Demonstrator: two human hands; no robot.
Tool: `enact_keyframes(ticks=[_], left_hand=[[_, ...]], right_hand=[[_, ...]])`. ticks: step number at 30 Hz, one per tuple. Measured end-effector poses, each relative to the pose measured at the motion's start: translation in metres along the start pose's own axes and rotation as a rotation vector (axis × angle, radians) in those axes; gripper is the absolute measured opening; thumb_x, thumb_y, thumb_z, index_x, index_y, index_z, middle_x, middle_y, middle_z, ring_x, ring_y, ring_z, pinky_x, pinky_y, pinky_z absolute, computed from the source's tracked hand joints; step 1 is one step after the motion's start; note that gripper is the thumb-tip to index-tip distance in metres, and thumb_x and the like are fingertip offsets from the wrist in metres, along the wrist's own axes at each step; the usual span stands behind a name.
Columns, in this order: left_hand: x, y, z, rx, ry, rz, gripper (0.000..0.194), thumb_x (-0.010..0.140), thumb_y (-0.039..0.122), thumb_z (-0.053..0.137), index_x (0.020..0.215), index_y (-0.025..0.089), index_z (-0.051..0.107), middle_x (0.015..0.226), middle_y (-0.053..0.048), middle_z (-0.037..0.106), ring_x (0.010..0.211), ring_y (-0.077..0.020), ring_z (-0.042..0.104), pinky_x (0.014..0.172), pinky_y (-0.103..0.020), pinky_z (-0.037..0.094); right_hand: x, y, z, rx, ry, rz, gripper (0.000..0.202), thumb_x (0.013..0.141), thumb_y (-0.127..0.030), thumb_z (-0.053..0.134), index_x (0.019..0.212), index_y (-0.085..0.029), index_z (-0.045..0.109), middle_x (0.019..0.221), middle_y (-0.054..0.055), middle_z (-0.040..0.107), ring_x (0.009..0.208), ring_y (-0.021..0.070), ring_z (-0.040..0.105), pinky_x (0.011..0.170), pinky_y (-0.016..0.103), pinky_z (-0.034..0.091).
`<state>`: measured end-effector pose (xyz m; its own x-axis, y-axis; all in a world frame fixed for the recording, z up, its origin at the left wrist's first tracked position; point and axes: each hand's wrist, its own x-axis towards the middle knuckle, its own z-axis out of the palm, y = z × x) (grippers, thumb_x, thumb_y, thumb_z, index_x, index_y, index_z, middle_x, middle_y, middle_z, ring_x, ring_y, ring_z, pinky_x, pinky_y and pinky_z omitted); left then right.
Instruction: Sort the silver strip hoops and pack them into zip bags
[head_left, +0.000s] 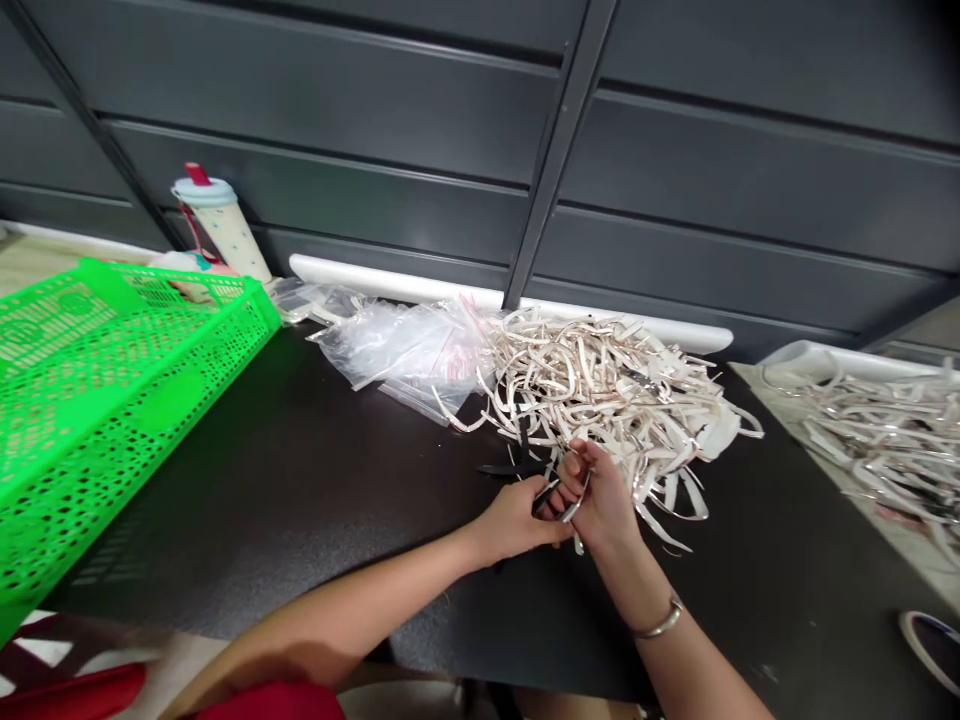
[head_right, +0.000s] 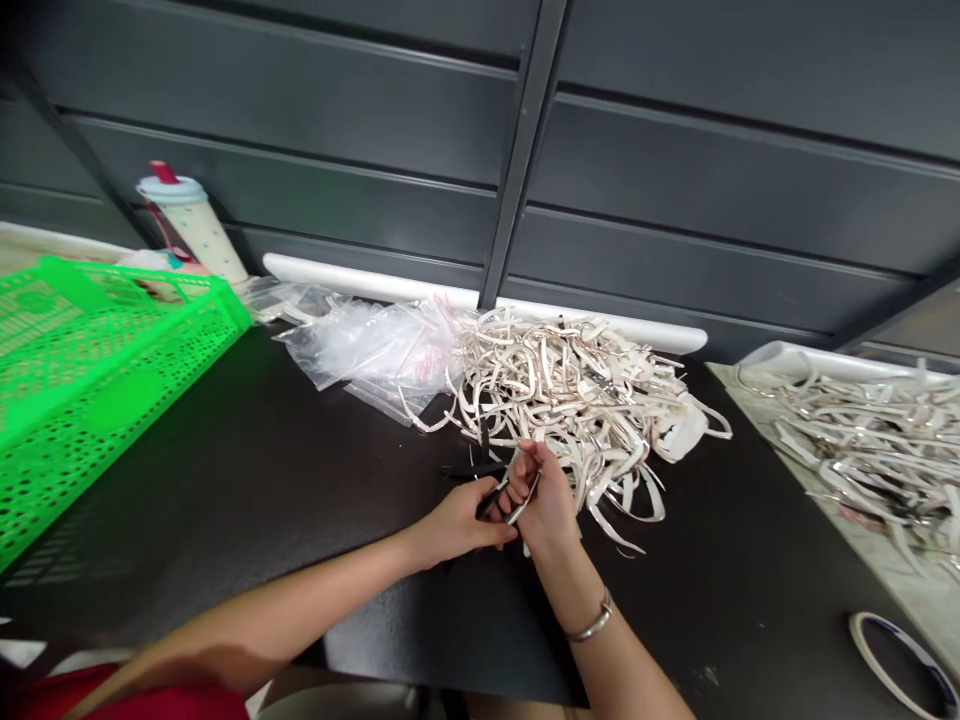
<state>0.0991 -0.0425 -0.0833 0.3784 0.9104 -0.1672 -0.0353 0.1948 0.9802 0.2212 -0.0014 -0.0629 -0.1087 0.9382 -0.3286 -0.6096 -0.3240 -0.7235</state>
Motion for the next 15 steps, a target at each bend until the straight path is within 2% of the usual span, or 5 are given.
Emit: enact_keyframes(ticks=[4, 7, 9, 12, 15], left_hand=[[-0.004, 0.008, -0.006, -0.131, -0.010, -0.111, 0.022, 0.072, 0.027, 0.063, 0.089, 0.018, 0.052, 0.052, 0.006, 0.057, 0.038, -0.0062, 0.036, 0.040, -0.020, 0.024], [-0.006, 0.012, -0.018, -0.305, -0.023, -0.158, 0.028, 0.074, 0.032, 0.060, 0.096, 0.016, 0.054, 0.054, 0.003, 0.060, 0.034, -0.0039, 0.026, 0.037, -0.020, 0.014], [-0.007, 0.013, -0.027, -0.393, 0.016, -0.151, 0.030, 0.073, 0.034, 0.063, 0.094, 0.014, 0.056, 0.054, 0.002, 0.061, 0.034, -0.0029, 0.024, 0.037, -0.020, 0.010], [-0.007, 0.012, -0.035, -0.457, 0.104, -0.123, 0.033, 0.070, 0.036, 0.068, 0.091, 0.012, 0.058, 0.054, 0.001, 0.060, 0.035, -0.0017, 0.023, 0.037, -0.020, 0.008], [-0.007, 0.011, -0.038, -0.444, 0.148, -0.116, 0.032, 0.070, 0.037, 0.069, 0.089, 0.013, 0.058, 0.055, 0.001, 0.060, 0.037, -0.0017, 0.024, 0.038, -0.020, 0.008]], right_hand=[[0.007, -0.014, -0.011, -0.064, -0.008, -0.051, 0.024, 0.071, -0.044, 0.066, 0.075, -0.021, 0.060, 0.057, -0.004, 0.056, 0.050, 0.0110, 0.052, 0.046, 0.022, 0.044], [0.010, -0.022, -0.016, -0.066, -0.050, -0.040, 0.035, 0.071, -0.056, 0.063, 0.078, -0.022, 0.063, 0.068, 0.000, 0.064, 0.064, 0.0146, 0.060, 0.058, 0.025, 0.049], [0.009, -0.020, -0.016, -0.096, -0.125, 0.001, 0.041, 0.070, -0.060, 0.064, 0.083, -0.021, 0.065, 0.076, 0.002, 0.067, 0.072, 0.0160, 0.061, 0.063, 0.026, 0.050], [0.004, -0.009, -0.010, -0.189, -0.249, 0.027, 0.043, 0.069, -0.055, 0.069, 0.096, -0.021, 0.066, 0.091, 0.004, 0.068, 0.084, 0.0172, 0.062, 0.071, 0.026, 0.049], [-0.001, 0.004, -0.001, -0.294, -0.267, 0.006, 0.040, 0.070, -0.046, 0.072, 0.101, -0.022, 0.065, 0.095, 0.004, 0.068, 0.085, 0.0166, 0.061, 0.071, 0.026, 0.048]])
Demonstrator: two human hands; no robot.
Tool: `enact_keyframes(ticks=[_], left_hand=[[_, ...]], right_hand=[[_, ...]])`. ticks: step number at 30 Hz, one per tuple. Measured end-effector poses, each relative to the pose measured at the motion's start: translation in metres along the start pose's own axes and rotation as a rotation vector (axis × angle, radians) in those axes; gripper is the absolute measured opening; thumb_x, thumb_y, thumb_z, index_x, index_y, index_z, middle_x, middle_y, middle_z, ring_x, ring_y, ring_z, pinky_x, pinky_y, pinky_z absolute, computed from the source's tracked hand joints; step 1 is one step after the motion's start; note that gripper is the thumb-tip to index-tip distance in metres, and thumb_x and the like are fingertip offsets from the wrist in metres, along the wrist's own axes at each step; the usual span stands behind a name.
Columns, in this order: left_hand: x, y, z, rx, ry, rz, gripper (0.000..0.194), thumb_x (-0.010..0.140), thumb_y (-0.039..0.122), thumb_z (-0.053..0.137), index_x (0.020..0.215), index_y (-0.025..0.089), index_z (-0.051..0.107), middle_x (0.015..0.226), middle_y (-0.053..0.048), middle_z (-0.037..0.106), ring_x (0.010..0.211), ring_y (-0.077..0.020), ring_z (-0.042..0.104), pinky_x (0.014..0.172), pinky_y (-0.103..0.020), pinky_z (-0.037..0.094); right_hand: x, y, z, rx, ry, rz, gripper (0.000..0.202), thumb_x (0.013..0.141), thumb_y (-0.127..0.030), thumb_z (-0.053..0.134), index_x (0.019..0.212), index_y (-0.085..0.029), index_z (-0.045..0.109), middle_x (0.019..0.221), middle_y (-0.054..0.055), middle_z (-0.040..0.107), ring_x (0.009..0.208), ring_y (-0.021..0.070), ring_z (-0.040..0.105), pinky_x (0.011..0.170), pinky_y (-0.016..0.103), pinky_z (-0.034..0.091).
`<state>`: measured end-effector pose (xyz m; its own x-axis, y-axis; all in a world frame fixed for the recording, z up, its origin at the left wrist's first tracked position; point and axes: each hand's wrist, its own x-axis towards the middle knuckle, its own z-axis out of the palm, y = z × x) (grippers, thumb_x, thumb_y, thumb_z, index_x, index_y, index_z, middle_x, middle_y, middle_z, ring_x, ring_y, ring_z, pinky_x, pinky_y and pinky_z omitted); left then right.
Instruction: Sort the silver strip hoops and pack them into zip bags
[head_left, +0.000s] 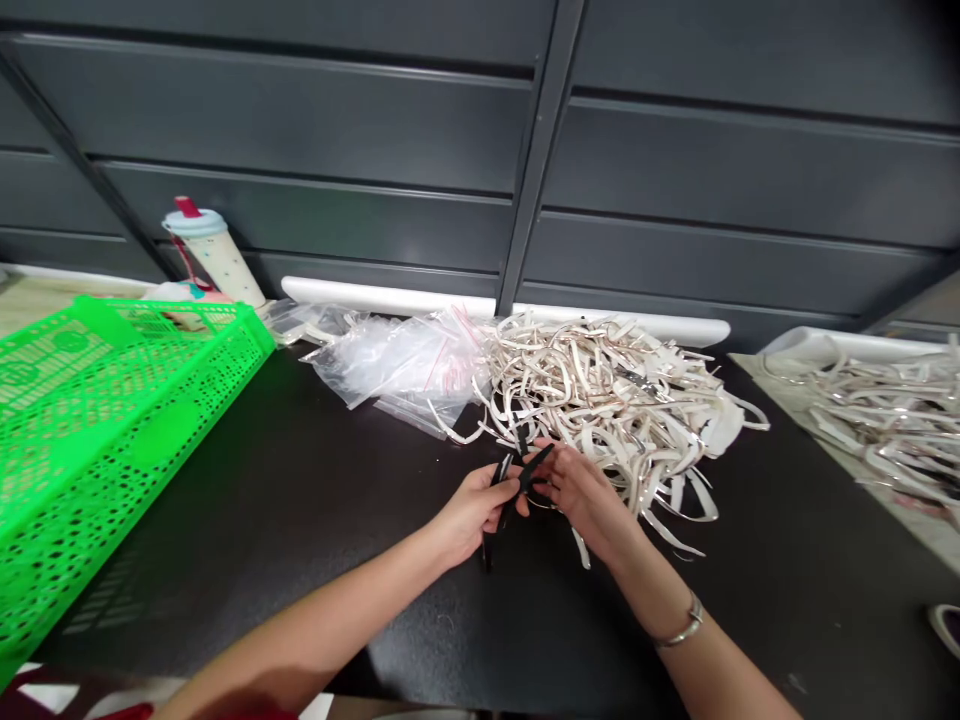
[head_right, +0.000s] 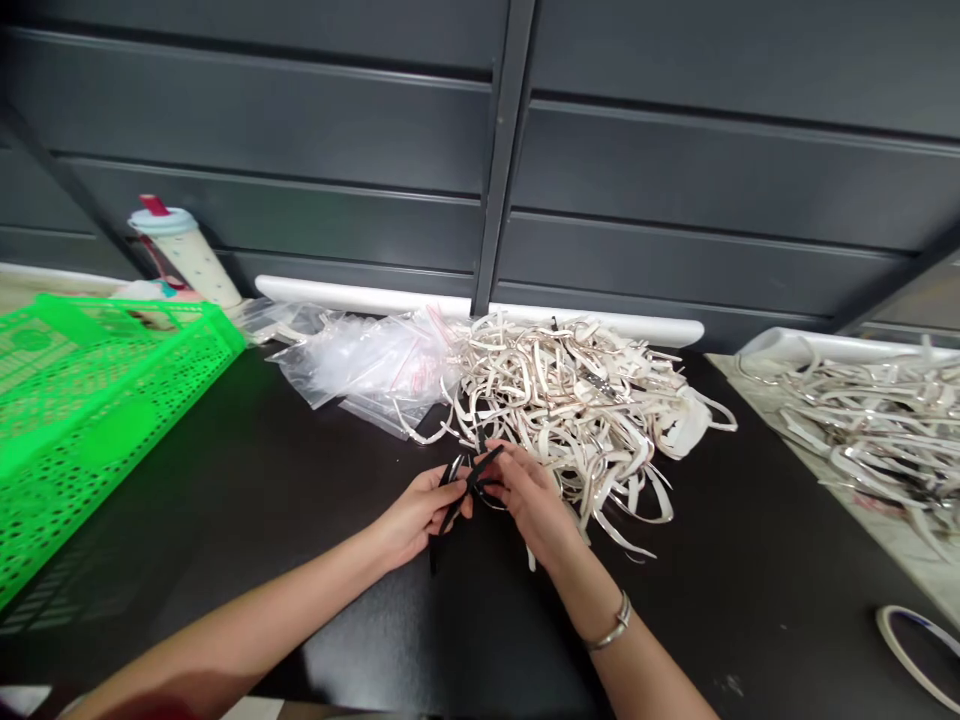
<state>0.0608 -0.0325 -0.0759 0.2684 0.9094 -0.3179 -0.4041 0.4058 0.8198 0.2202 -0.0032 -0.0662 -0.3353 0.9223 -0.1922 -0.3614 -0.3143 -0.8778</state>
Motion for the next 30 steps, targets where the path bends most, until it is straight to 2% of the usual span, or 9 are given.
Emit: enact_keyframes(ticks=[6, 11, 14, 16, 18, 21, 24, 27, 30], left_hand=[[-0.003, -0.006, -0.001, 0.084, 0.003, 0.020, 0.033, 0.073, 0.040, 0.068, 0.093, 0.014, 0.061, 0.059, 0.001, 0.059, 0.040, -0.0028, 0.026, 0.039, -0.020, 0.009], [-0.008, -0.009, -0.002, -0.149, 0.035, -0.050, 0.029, 0.075, 0.035, 0.062, 0.090, 0.012, 0.070, 0.070, -0.003, 0.057, 0.051, -0.0066, 0.037, 0.041, -0.019, 0.020], [-0.008, -0.008, -0.006, -0.294, 0.062, -0.097, 0.024, 0.073, 0.026, 0.062, 0.088, 0.010, 0.072, 0.075, -0.005, 0.057, 0.056, -0.0080, 0.044, 0.047, -0.019, 0.031], [-0.007, -0.008, -0.008, -0.338, 0.102, -0.119, 0.022, 0.073, 0.023, 0.064, 0.088, 0.009, 0.072, 0.075, -0.004, 0.056, 0.057, -0.0073, 0.046, 0.049, -0.019, 0.035], [-0.006, -0.009, -0.009, -0.363, 0.129, -0.127, 0.023, 0.073, 0.024, 0.068, 0.089, 0.008, 0.072, 0.074, -0.003, 0.055, 0.055, -0.0061, 0.046, 0.049, -0.018, 0.036], [-0.006, -0.012, -0.008, -0.383, 0.143, -0.129, 0.022, 0.073, 0.026, 0.072, 0.087, 0.009, 0.071, 0.070, -0.001, 0.055, 0.053, -0.0054, 0.047, 0.048, -0.018, 0.038], [-0.007, -0.013, -0.006, -0.383, 0.150, -0.132, 0.020, 0.073, 0.028, 0.072, 0.081, 0.010, 0.069, 0.064, 0.001, 0.054, 0.051, -0.0060, 0.048, 0.049, -0.018, 0.042], [-0.008, -0.013, -0.007, -0.371, 0.147, -0.127, 0.020, 0.073, 0.029, 0.073, 0.079, 0.012, 0.065, 0.062, 0.002, 0.055, 0.051, -0.0072, 0.052, 0.052, -0.020, 0.045], [-0.007, -0.012, -0.009, -0.346, 0.133, -0.122, 0.021, 0.074, 0.031, 0.072, 0.081, 0.015, 0.062, 0.061, 0.002, 0.056, 0.050, -0.0088, 0.053, 0.049, -0.020, 0.044]], right_hand=[[-0.004, 0.014, 0.012, -0.297, 0.025, -0.140, 0.027, 0.074, -0.043, 0.069, 0.086, -0.020, 0.065, 0.066, -0.001, 0.061, 0.054, 0.0120, 0.055, 0.056, 0.026, 0.043], [-0.006, 0.020, 0.003, -0.330, 0.144, -0.192, 0.030, 0.077, -0.048, 0.065, 0.073, -0.018, 0.064, 0.053, -0.004, 0.048, 0.047, 0.0097, 0.046, 0.046, 0.022, 0.036], [-0.006, 0.024, -0.001, -0.268, 0.193, -0.159, 0.034, 0.078, -0.051, 0.063, 0.072, -0.018, 0.061, 0.055, -0.004, 0.050, 0.038, 0.0058, 0.039, 0.036, 0.020, 0.027], [-0.007, 0.026, 0.000, -0.241, 0.149, -0.099, 0.036, 0.079, -0.054, 0.060, 0.074, -0.018, 0.058, 0.057, -0.004, 0.053, 0.032, 0.0038, 0.037, 0.031, 0.018, 0.021], [-0.008, 0.029, 0.002, -0.228, 0.072, -0.046, 0.036, 0.080, -0.054, 0.057, 0.078, -0.018, 0.055, 0.060, -0.004, 0.056, 0.030, 0.0036, 0.039, 0.029, 0.016, 0.021], [-0.010, 0.032, 0.008, -0.216, -0.016, 0.000, 0.035, 0.080, -0.053, 0.058, 0.080, -0.018, 0.053, 0.061, -0.004, 0.057, 0.031, 0.0037, 0.043, 0.029, 0.014, 0.028], [-0.012, 0.033, 0.012, -0.215, -0.074, 0.029, 0.033, 0.075, -0.049, 0.066, 0.082, -0.019, 0.055, 0.065, -0.003, 0.058, 0.041, 0.0062, 0.050, 0.032, 0.014, 0.035], [-0.013, 0.037, 0.014, -0.244, -0.093, 0.050, 0.033, 0.075, -0.049, 0.066, 0.083, -0.019, 0.055, 0.063, -0.003, 0.057, 0.046, 0.0072, 0.050, 0.032, 0.013, 0.036], [-0.013, 0.040, 0.015, -0.220, -0.059, 0.095, 0.035, 0.081, -0.054, 0.056, 0.084, -0.020, 0.050, 0.056, -0.005, 0.057, 0.035, 0.0054, 0.042, 0.029, 0.013, 0.033]])
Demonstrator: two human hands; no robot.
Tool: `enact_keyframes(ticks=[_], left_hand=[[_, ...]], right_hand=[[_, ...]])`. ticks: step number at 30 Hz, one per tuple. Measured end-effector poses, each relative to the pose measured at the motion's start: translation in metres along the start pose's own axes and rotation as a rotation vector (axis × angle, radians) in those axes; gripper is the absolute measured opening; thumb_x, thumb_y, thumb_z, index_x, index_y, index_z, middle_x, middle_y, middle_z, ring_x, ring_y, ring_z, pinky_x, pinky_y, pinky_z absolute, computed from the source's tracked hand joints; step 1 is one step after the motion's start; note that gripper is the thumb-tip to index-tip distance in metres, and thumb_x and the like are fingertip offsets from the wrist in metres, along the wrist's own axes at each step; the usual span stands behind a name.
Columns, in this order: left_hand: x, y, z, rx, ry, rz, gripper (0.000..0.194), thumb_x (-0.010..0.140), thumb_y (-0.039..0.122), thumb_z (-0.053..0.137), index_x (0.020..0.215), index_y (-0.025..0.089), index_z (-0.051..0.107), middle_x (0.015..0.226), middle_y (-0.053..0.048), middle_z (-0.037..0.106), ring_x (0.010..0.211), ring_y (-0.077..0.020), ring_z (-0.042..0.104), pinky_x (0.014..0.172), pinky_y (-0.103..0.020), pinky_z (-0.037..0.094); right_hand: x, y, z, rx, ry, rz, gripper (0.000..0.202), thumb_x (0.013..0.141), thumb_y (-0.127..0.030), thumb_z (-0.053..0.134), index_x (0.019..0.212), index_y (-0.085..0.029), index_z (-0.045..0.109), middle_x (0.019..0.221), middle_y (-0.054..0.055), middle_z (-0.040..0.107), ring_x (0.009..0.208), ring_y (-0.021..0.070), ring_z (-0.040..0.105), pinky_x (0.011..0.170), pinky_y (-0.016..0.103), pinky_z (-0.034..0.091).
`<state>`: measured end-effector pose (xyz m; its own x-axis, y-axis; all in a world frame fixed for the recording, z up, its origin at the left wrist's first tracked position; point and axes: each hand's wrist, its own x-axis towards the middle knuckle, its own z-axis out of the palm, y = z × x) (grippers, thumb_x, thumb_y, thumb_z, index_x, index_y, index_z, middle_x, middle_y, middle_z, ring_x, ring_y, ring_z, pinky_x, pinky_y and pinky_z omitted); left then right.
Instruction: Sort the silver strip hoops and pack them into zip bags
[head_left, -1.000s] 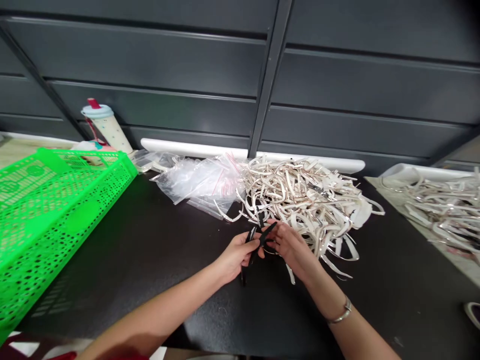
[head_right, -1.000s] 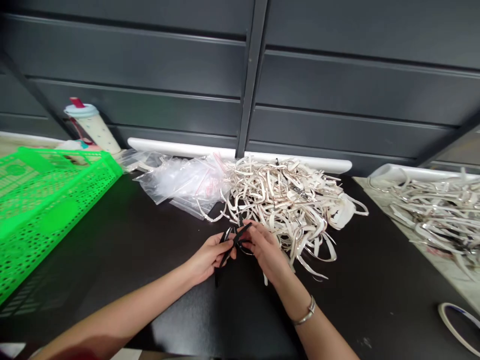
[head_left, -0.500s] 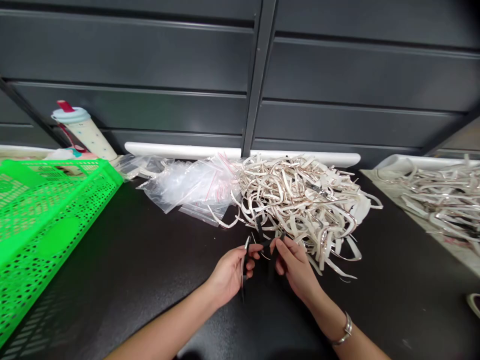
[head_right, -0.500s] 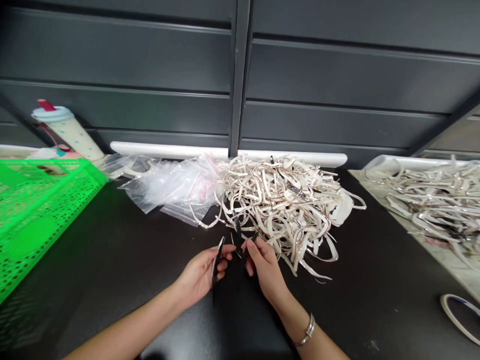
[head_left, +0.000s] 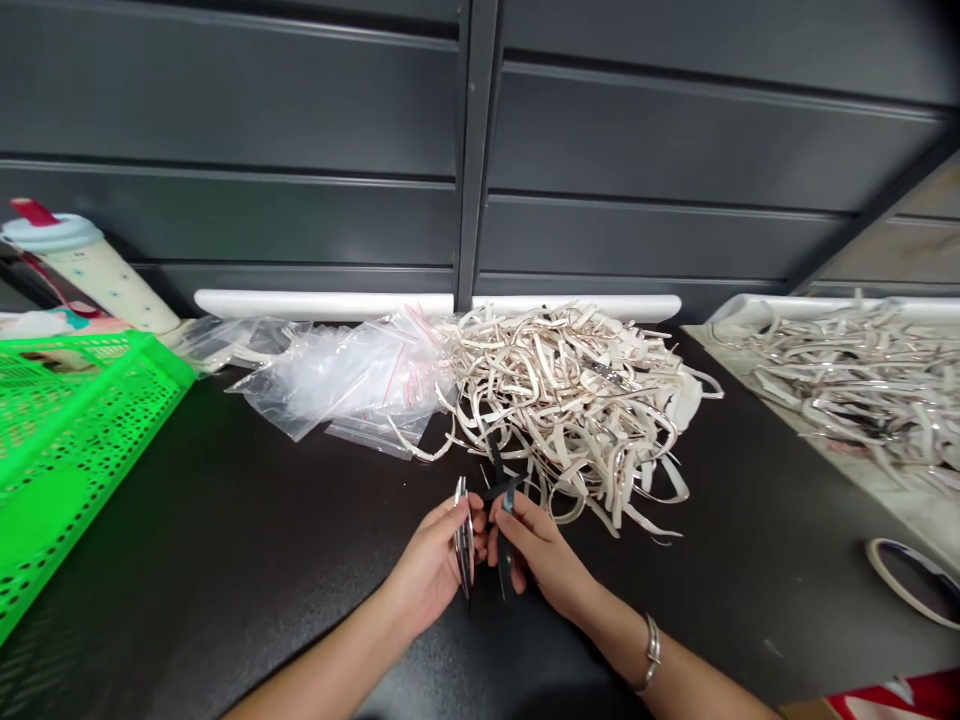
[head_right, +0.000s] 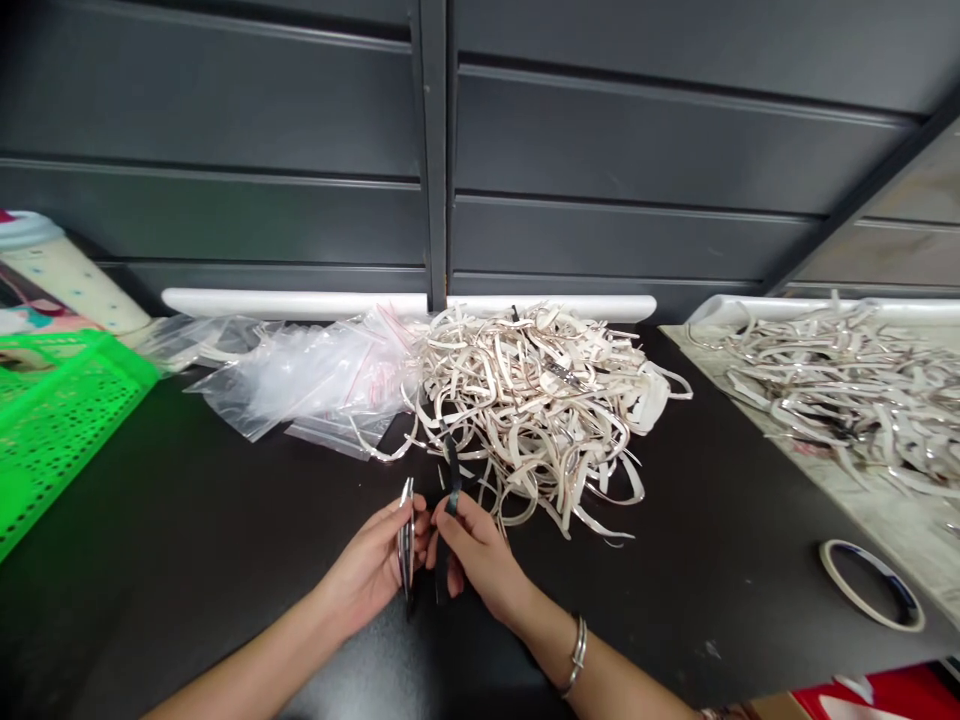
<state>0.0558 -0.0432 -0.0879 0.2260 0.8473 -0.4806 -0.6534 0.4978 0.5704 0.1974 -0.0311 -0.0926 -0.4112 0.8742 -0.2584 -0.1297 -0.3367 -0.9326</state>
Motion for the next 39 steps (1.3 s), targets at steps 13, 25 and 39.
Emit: enact_keyframes(ticks=[13, 25, 39], left_hand=[[-0.001, 0.005, 0.003, -0.003, 0.014, 0.065, 0.026, 0.070, 0.025, 0.075, 0.090, 0.010, 0.069, 0.072, -0.003, 0.062, 0.062, -0.0106, 0.058, 0.058, -0.021, 0.048], [-0.002, -0.001, 0.000, -0.026, -0.088, 0.055, 0.026, 0.069, 0.027, 0.077, 0.090, 0.012, 0.072, 0.074, -0.004, 0.065, 0.071, -0.0138, 0.060, 0.062, -0.024, 0.048], [0.004, 0.007, -0.003, -0.050, 0.050, 0.118, 0.031, 0.070, 0.023, 0.077, 0.097, 0.011, 0.068, 0.060, 0.002, 0.053, 0.056, -0.0064, 0.051, 0.054, -0.016, 0.045]], right_hand=[[0.000, -0.009, -0.007, 0.122, -0.039, 0.053, 0.035, 0.072, -0.042, 0.070, 0.095, -0.019, 0.057, 0.065, -0.003, 0.061, 0.040, 0.0037, 0.043, 0.035, 0.014, 0.030], [0.001, 0.000, -0.008, -0.368, 0.033, -0.131, 0.022, 0.065, -0.033, 0.072, 0.077, -0.019, 0.061, 0.062, -0.004, 0.052, 0.053, 0.0089, 0.038, 0.049, 0.022, 0.029], [0.002, -0.002, -0.008, 0.054, -0.028, 0.032, 0.039, 0.071, -0.052, 0.066, 0.077, -0.021, 0.043, 0.063, -0.006, 0.051, 0.042, 0.0045, 0.033, 0.036, 0.016, 0.024]])
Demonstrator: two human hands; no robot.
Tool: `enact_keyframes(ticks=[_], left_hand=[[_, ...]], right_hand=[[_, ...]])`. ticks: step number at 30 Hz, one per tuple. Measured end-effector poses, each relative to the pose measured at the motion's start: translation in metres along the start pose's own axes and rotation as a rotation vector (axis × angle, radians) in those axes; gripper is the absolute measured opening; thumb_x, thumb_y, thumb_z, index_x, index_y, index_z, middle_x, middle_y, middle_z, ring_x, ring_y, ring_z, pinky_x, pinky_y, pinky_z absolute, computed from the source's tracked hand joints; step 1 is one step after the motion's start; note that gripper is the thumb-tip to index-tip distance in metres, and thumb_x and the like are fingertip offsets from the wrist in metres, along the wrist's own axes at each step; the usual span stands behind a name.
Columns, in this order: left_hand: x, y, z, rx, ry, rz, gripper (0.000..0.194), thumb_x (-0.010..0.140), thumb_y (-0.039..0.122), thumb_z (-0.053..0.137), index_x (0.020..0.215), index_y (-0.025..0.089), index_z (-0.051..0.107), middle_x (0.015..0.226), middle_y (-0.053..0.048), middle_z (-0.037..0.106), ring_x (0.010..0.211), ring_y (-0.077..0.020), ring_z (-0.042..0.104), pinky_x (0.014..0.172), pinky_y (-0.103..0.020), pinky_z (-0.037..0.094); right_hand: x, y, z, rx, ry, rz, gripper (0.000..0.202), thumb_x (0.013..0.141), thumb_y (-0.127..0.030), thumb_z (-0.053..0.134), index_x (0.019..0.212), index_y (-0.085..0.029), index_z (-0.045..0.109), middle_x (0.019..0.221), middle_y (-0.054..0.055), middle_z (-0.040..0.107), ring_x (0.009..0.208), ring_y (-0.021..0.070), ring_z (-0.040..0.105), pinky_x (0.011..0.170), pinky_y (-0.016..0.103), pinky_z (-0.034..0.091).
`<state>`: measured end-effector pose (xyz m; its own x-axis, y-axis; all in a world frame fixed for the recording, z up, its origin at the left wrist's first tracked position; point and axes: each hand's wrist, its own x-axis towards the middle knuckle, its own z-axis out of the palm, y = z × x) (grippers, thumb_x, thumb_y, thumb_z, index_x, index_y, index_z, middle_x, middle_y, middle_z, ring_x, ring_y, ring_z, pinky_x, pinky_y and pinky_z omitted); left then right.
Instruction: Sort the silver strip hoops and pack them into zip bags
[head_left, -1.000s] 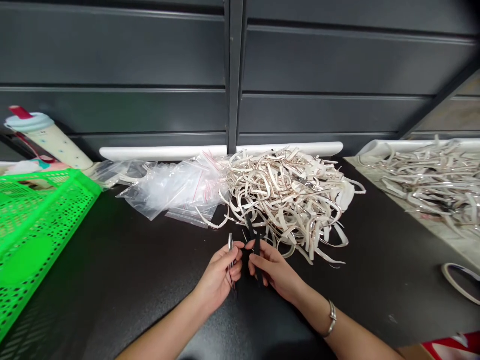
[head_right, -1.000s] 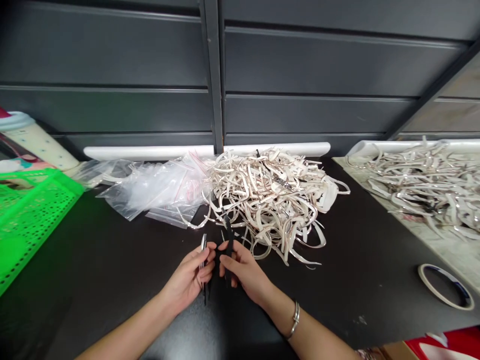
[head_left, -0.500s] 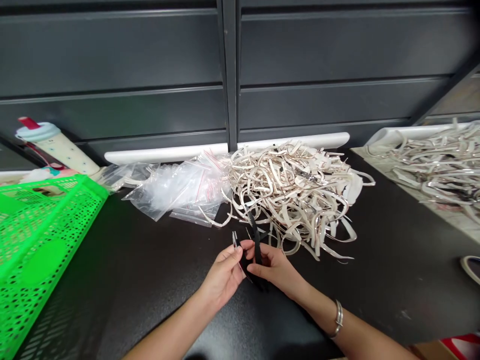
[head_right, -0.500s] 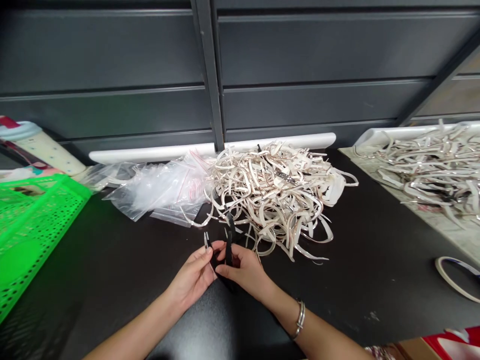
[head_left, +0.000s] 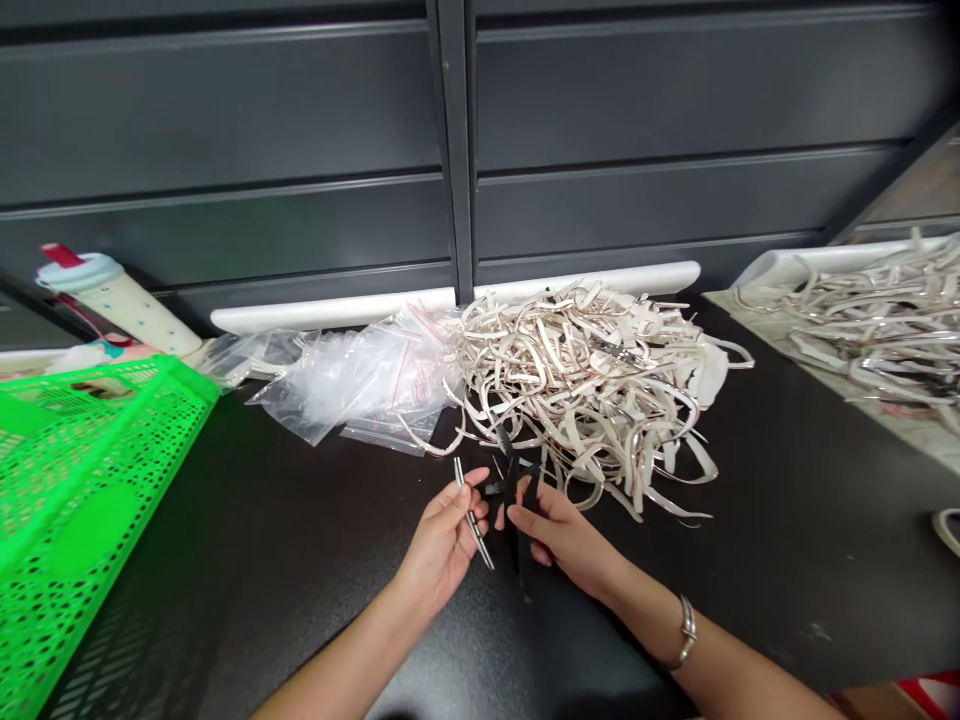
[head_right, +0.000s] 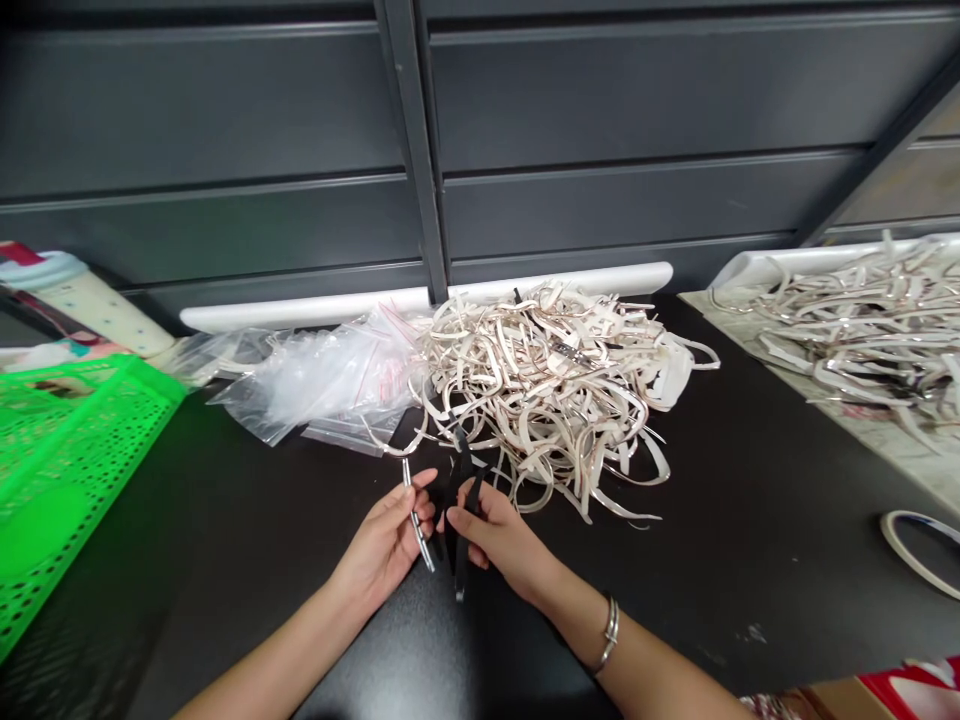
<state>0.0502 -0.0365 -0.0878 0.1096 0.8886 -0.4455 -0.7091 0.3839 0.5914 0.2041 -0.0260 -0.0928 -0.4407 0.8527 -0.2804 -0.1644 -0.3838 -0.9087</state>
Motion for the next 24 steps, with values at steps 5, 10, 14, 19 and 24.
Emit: enact_keyframes(ticks=[5, 10, 14, 19, 24], left_hand=[[0.000, 0.005, -0.001, -0.026, -0.015, -0.053, 0.024, 0.079, 0.025, 0.067, 0.100, 0.013, 0.065, 0.059, 0.005, 0.045, 0.041, -0.0012, 0.033, 0.032, -0.010, 0.021], [-0.004, 0.005, 0.003, 0.016, -0.007, -0.124, 0.025, 0.088, 0.026, 0.055, 0.103, 0.009, 0.066, 0.074, -0.003, 0.055, 0.056, -0.0071, 0.052, 0.045, -0.015, 0.043], [-0.006, 0.006, 0.004, -0.002, 0.016, -0.199, 0.030, 0.091, 0.031, 0.048, 0.105, 0.012, 0.067, 0.089, -0.007, 0.061, 0.077, -0.0132, 0.060, 0.064, -0.023, 0.050], [-0.007, 0.004, 0.005, 0.020, -0.040, -0.200, 0.041, 0.088, 0.047, 0.050, 0.098, 0.013, 0.070, 0.078, -0.005, 0.060, 0.061, -0.0098, 0.052, 0.049, -0.019, 0.040], [-0.009, -0.004, 0.003, 0.158, -0.101, -0.051, 0.033, 0.067, 0.037, 0.077, 0.088, 0.013, 0.070, 0.074, -0.003, 0.059, 0.059, -0.0081, 0.047, 0.044, -0.018, 0.032]], right_hand=[[0.000, -0.001, 0.000, 0.116, -0.046, 0.054, 0.041, 0.071, -0.049, 0.071, 0.080, -0.020, 0.043, 0.062, -0.003, 0.060, 0.038, 0.0036, 0.036, 0.034, 0.014, 0.026], [0.001, 0.000, -0.001, 0.152, -0.022, 0.085, 0.043, 0.067, -0.050, 0.073, 0.079, -0.020, 0.045, 0.060, -0.005, 0.059, 0.035, 0.0020, 0.035, 0.031, 0.013, 0.027], [0.001, 0.001, -0.001, 0.167, 0.028, 0.083, 0.044, 0.064, -0.050, 0.076, 0.074, -0.018, 0.047, 0.056, -0.009, 0.047, 0.032, -0.0002, 0.032, 0.030, 0.013, 0.029], [-0.001, -0.001, 0.002, 0.121, 0.007, 0.073, 0.043, 0.061, -0.048, 0.079, 0.069, -0.017, 0.051, 0.060, -0.008, 0.048, 0.035, 0.0004, 0.035, 0.029, 0.013, 0.031], [0.000, 0.002, 0.006, 0.081, -0.037, 0.047, 0.042, 0.062, -0.047, 0.078, 0.068, -0.017, 0.051, 0.067, -0.002, 0.056, 0.046, 0.0051, 0.045, 0.032, 0.014, 0.035]])
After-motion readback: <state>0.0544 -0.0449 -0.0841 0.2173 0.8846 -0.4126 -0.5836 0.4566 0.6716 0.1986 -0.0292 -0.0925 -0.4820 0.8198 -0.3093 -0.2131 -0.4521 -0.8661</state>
